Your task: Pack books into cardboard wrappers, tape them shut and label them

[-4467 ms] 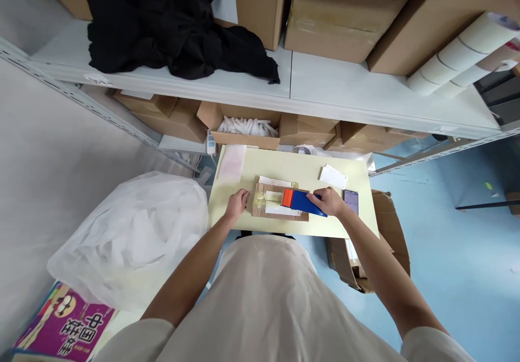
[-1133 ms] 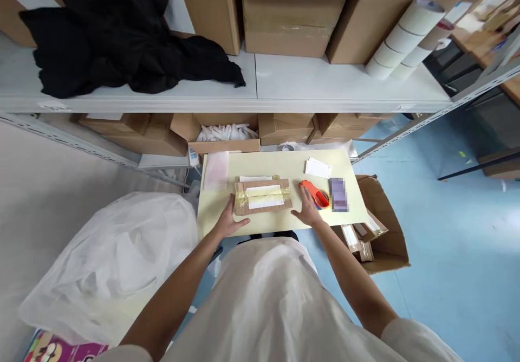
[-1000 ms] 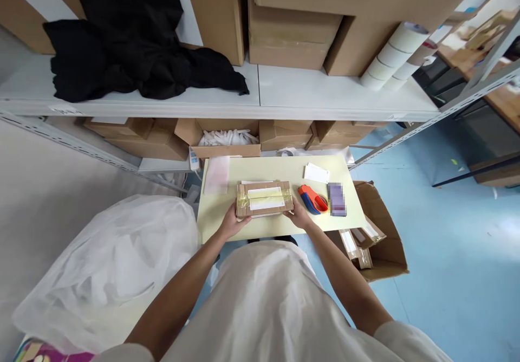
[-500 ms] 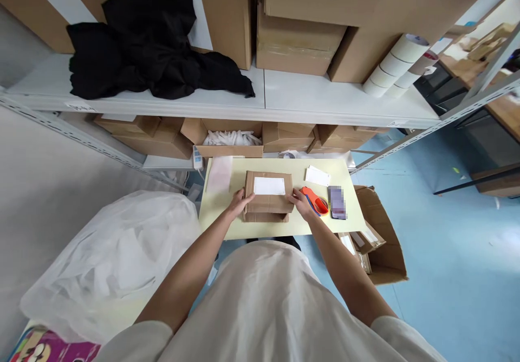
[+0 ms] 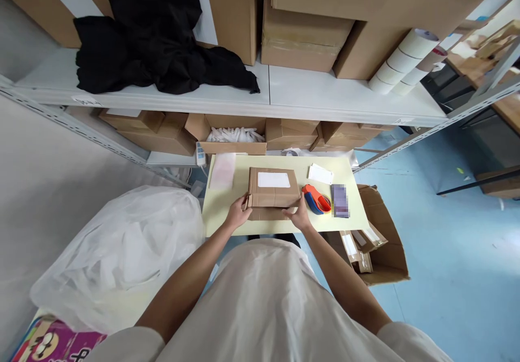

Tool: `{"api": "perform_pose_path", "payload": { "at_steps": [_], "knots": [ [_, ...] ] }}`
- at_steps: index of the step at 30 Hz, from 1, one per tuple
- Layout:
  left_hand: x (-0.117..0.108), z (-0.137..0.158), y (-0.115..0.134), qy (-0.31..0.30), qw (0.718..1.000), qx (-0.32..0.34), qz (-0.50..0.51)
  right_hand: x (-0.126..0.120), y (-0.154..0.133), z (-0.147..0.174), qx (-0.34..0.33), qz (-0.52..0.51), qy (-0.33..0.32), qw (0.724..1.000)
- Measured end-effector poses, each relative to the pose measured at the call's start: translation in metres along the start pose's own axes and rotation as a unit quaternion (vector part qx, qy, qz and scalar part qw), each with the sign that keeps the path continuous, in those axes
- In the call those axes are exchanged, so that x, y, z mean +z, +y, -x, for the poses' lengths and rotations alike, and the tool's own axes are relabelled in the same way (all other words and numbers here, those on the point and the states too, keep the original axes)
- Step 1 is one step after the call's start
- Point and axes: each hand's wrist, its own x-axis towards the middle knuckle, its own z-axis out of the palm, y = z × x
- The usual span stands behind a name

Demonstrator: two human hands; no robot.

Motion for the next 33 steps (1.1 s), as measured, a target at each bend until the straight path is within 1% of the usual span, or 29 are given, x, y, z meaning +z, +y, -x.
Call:
{"api": "perform_pose_path", "payload": {
  "at_steps": [2, 4, 6, 8, 11, 12, 13, 15, 16, 17, 18, 19, 20, 22, 24, 26, 29, 31, 33],
  "knots": [
    [-0.012, -0.002, 0.014, -0.003, 1.000, -0.018, -0.004, -0.012, -0.016, -0.001, 0.002, 0.041, 0.001, 0.999],
    [-0.022, -0.006, 0.026, -0.007, 0.999, -0.054, -0.004, -0.027, -0.030, -0.003, 0.014, 0.111, -0.006, 0.994],
    [-0.030, -0.014, 0.031, -0.017, 0.997, -0.072, 0.006, -0.039, -0.040, -0.005, 0.028, 0.185, -0.010, 0.982],
    [-0.035, -0.023, 0.030, -0.030, 0.997, -0.074, 0.020, -0.049, -0.044, -0.008, 0.030, 0.225, -0.013, 0.974],
    [-0.038, -0.032, 0.023, -0.018, 0.996, -0.080, 0.023, -0.057, -0.036, -0.013, 0.006, 0.202, -0.013, 0.979],
    [-0.039, -0.034, 0.020, -0.001, 0.996, -0.083, 0.016, -0.058, -0.031, -0.014, -0.006, 0.184, -0.008, 0.983],
    [-0.039, -0.033, 0.019, 0.029, 0.996, -0.080, -0.001, -0.057, -0.026, -0.015, -0.021, 0.171, 0.001, 0.985],
    [-0.037, -0.029, 0.019, 0.116, 0.990, -0.043, -0.074, -0.055, -0.016, -0.016, -0.062, 0.176, 0.038, 0.982],
    [-0.036, -0.025, 0.021, 0.155, 0.980, -0.008, -0.125, -0.054, -0.013, -0.015, -0.087, 0.198, 0.066, 0.974],
    [-0.034, -0.021, 0.024, 0.176, 0.967, 0.035, -0.181, -0.053, -0.011, -0.014, -0.114, 0.228, 0.092, 0.963],
    [-0.033, -0.016, 0.027, 0.172, 0.954, 0.079, -0.231, -0.052, -0.011, -0.012, -0.142, 0.260, 0.106, 0.949],
    [-0.032, -0.011, 0.030, 0.144, 0.945, 0.116, -0.270, -0.051, -0.011, -0.009, -0.172, 0.291, 0.101, 0.936],
    [-0.031, -0.006, 0.033, 0.108, 0.938, 0.142, -0.297, -0.051, -0.013, -0.007, -0.204, 0.317, 0.074, 0.924],
    [-0.030, 0.002, 0.036, 0.054, 0.931, 0.165, -0.321, -0.053, -0.018, -0.002, -0.260, 0.347, -0.014, 0.901],
    [-0.029, 0.010, 0.037, 0.035, 0.933, 0.161, -0.319, -0.058, -0.024, -0.001, -0.286, 0.362, -0.086, 0.883],
    [-0.027, 0.015, 0.034, 0.018, 0.939, 0.153, -0.308, -0.064, -0.028, -0.002, -0.274, 0.381, -0.123, 0.875],
    [-0.024, 0.019, 0.027, -0.010, 0.946, 0.136, -0.294, -0.072, -0.030, -0.012, -0.230, 0.404, -0.165, 0.870],
    [-0.020, 0.019, 0.020, -0.025, 0.952, 0.127, -0.278, -0.074, -0.028, -0.021, -0.197, 0.402, -0.189, 0.874],
    [-0.016, 0.017, 0.013, -0.037, 0.960, 0.122, -0.248, -0.074, -0.023, -0.030, -0.163, 0.380, -0.212, 0.886]
  ]
}}
